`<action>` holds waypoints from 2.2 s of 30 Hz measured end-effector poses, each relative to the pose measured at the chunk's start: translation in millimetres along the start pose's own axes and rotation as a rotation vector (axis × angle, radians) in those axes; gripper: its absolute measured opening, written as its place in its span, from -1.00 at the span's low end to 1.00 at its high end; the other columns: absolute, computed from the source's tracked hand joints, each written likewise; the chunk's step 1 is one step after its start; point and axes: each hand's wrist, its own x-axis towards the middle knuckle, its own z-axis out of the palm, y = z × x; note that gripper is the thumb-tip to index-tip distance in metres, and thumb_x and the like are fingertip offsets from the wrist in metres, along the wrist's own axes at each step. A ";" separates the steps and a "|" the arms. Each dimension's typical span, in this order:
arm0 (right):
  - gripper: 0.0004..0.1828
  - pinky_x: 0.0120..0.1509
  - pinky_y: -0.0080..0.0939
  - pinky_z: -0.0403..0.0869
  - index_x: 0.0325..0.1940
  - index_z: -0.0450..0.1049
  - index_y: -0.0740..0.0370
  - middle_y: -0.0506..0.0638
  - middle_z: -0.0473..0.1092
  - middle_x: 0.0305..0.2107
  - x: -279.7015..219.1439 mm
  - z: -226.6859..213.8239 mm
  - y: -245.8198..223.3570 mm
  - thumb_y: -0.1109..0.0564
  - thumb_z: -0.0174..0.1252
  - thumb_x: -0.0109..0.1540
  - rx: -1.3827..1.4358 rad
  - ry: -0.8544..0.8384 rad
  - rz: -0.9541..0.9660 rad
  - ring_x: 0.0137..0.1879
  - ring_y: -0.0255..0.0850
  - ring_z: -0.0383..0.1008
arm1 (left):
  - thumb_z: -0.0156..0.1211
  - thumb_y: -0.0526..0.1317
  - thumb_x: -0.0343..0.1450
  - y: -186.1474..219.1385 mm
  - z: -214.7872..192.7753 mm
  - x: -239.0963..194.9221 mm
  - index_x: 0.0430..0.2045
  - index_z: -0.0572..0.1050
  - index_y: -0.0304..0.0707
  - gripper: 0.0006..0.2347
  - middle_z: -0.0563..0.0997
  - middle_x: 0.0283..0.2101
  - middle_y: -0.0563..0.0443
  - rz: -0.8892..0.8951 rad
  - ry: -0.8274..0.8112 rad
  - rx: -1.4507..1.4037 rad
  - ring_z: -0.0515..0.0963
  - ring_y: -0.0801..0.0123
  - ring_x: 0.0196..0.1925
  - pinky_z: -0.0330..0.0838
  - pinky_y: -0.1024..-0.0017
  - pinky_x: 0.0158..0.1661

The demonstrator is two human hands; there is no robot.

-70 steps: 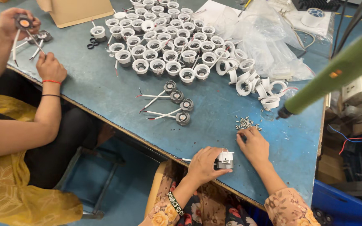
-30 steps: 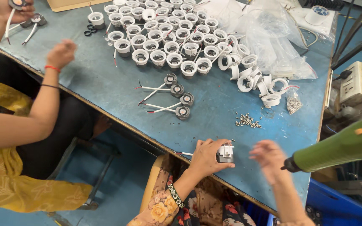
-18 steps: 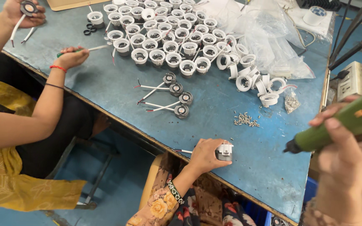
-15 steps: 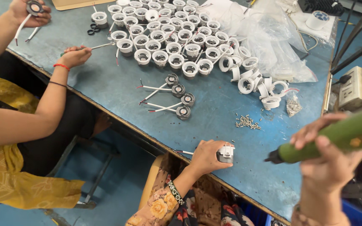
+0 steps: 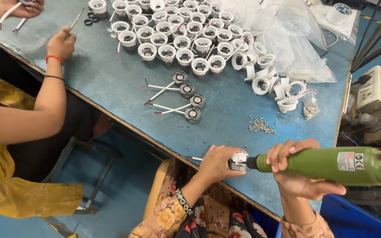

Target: The person assembles small electrical components by inserting a motor into a white plastic housing and securing it with screws using a green power screwdriver. The person repeats this process for multiple units, placing finished assemblies on the table.

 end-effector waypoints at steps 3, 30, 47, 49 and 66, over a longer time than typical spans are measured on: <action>0.07 -0.24 0.05 0.39 -0.13 0.24 0.30 0.12 0.29 -0.55 -0.9 -4.6 7.2 -0.80 -0.10 -0.01 -0.011 0.025 -0.017 -0.47 -0.11 0.31 | 0.51 -0.01 0.17 -1.4 0.4 -0.1 -0.07 0.60 0.05 -0.56 0.65 -0.21 0.19 0.009 0.004 0.008 0.59 0.29 -0.13 0.30 0.31 -0.02; 0.15 -0.44 -0.01 0.36 -0.22 0.24 0.30 0.09 0.26 -0.67 -2.7 -15.5 30.9 -0.87 0.00 -0.18 -0.056 0.105 0.095 -0.57 -0.16 0.20 | 0.55 -0.02 0.13 -10.7 11.8 0.5 -0.10 0.60 -0.02 -0.53 0.67 -0.21 0.19 0.031 0.037 0.037 0.60 0.35 -0.13 0.29 0.33 -0.05; 0.21 -0.36 -0.02 0.31 -0.18 0.34 0.35 0.09 0.28 -0.59 -13.9 -50.7 29.0 -0.88 0.03 -0.21 0.056 -0.076 0.104 -0.50 -0.14 0.24 | 0.55 -0.05 0.14 -13.8 19.1 -0.8 -0.12 0.60 0.02 -0.56 0.67 -0.17 0.25 0.030 0.064 -0.002 0.62 0.38 -0.12 0.29 0.34 -0.01; 0.15 -0.38 -0.01 0.33 -0.20 0.32 0.30 0.07 0.26 -0.60 -10.6 -40.9 37.1 -0.87 0.01 -0.16 0.028 -0.043 0.079 -0.50 -0.15 0.25 | 0.56 -0.04 0.13 -9.7 15.3 -3.8 -0.11 0.59 0.01 -0.55 0.66 -0.18 0.22 0.017 0.069 0.021 0.62 0.35 -0.11 0.30 0.33 0.00; -0.26 0.32 -0.15 0.42 0.40 0.20 0.33 0.02 0.27 0.20 -63.8 -3.1 -2.8 -0.35 0.04 0.46 -0.829 0.482 -0.219 0.27 -0.21 0.33 | 0.54 -0.06 0.20 34.0 -3.5 -5.8 0.11 0.33 -0.07 -0.38 0.59 0.03 -0.03 -0.356 -0.094 -0.089 0.59 0.09 0.10 0.49 0.23 0.10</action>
